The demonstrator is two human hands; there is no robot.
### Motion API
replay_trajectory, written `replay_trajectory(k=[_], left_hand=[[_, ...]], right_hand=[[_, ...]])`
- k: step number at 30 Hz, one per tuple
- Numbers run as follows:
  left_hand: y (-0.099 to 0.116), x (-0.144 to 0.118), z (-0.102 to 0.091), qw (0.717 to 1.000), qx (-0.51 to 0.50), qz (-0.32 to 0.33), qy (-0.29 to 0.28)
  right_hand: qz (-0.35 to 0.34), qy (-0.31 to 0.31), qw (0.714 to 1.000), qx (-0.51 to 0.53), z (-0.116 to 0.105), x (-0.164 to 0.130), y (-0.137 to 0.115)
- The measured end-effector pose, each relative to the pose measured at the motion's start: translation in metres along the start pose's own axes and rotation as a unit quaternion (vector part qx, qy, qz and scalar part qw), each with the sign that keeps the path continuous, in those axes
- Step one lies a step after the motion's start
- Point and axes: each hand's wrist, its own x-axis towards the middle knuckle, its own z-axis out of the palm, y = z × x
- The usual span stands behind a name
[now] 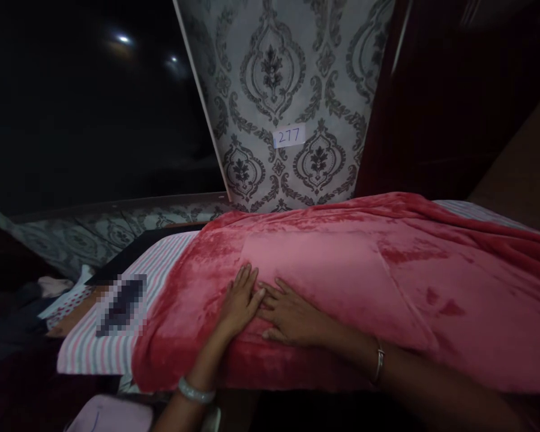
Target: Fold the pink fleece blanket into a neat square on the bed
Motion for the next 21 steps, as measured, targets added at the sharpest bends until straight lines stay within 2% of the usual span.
replay_trajectory(k=[2,4,6,8,10,15,18,21], left_hand=[[0.006,0.005,-0.012,0.999,0.022,0.027,0.014],[0.015,0.018,-0.022,0.994,0.038,0.098,0.001],[0.022,0.039,-0.028,0.984,0.043,0.166,-0.052],[0.023,0.067,-0.029,0.975,0.055,0.191,-0.105],[0.019,0.096,-0.028,0.975,0.079,0.167,-0.121],[-0.005,0.154,-0.03,0.984,0.107,0.045,-0.136],[-0.009,0.171,-0.036,0.984,0.128,0.018,-0.122],[0.002,0.176,-0.041,0.985,0.152,0.013,-0.084]], right_hand=[[0.001,0.0,1.0,0.011,-0.002,0.0,-0.001],[-0.003,0.004,1.0,0.026,-0.004,0.0,-0.002],[-0.015,0.012,0.999,0.038,-0.007,0.0,-0.003],[-0.028,0.019,0.998,0.044,-0.008,-0.001,-0.003],[-0.025,0.019,0.998,0.05,-0.009,-0.002,-0.002],[-0.013,0.022,0.998,0.054,-0.011,-0.003,-0.002],[-0.019,0.027,0.998,0.053,-0.012,-0.004,-0.002],[-0.019,0.03,0.998,0.059,-0.013,-0.003,0.0]])
